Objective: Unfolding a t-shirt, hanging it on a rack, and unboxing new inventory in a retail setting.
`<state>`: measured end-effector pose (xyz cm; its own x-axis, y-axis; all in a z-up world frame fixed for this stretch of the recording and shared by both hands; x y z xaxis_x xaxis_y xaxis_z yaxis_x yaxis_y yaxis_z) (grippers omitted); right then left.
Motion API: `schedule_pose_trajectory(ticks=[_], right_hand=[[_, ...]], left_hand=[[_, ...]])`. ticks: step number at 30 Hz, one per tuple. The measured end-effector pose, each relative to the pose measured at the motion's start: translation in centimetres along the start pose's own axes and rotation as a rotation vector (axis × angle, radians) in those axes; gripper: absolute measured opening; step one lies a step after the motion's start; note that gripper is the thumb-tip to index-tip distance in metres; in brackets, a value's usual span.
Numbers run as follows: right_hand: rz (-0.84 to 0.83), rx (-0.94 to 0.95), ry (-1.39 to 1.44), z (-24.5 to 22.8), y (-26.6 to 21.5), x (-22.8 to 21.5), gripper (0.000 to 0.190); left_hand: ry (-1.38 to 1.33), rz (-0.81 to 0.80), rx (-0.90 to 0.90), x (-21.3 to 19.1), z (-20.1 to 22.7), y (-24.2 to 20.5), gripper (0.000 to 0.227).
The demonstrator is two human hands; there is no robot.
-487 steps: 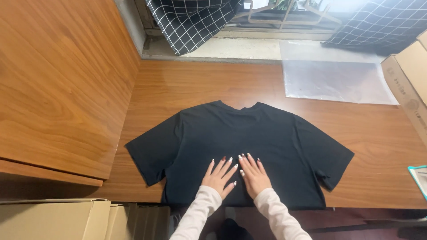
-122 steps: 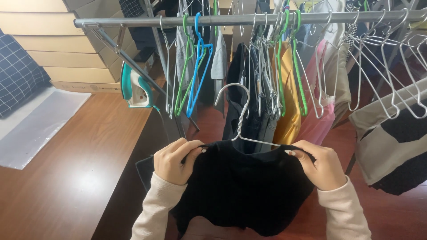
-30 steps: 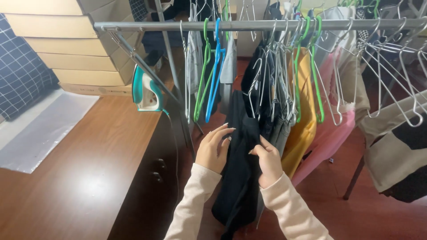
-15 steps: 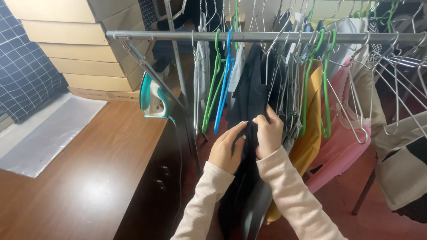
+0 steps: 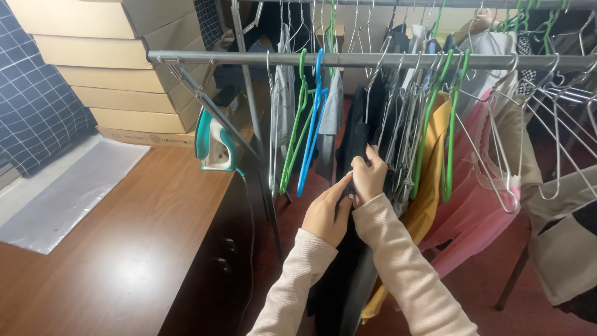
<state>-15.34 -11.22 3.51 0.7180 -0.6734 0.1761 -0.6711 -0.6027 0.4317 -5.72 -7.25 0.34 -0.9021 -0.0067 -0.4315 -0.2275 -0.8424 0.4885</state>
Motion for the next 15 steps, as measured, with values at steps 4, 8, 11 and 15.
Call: schedule_pose_trajectory(ticks=[4,8,11,15], right_hand=[[-0.002,-0.015,-0.026,1.7,0.5,-0.5,0.052],[-0.018,-0.053,-0.143,3.9,1.2,-0.9,0.051],[-0.034,-0.08,-0.177,4.6,1.4,-1.0,0.052],[-0.077,-0.091,-0.213,5.1,1.2,-1.5,0.054]], left_hand=[[0.006,0.006,0.011,0.0,0.0,-0.2,0.039],[0.013,0.027,0.025,0.4,-0.8,-0.6,0.042],[0.009,0.019,0.023,0.4,-0.9,-0.9,0.041],[0.02,-0.007,0.011,0.5,-0.9,-1.1,0.039]])
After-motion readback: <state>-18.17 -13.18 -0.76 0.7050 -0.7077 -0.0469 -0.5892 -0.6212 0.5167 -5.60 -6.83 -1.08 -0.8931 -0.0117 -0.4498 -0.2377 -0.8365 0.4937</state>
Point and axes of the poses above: each hand's wrist, its own y-axis towards the middle knuckle, its own x-axis out of the palm, z = x × y, the point moved 1 cm from there along y, towards the middle knuckle, and after that the axes turned 13 degrees about -x, right-handed, at the moved point
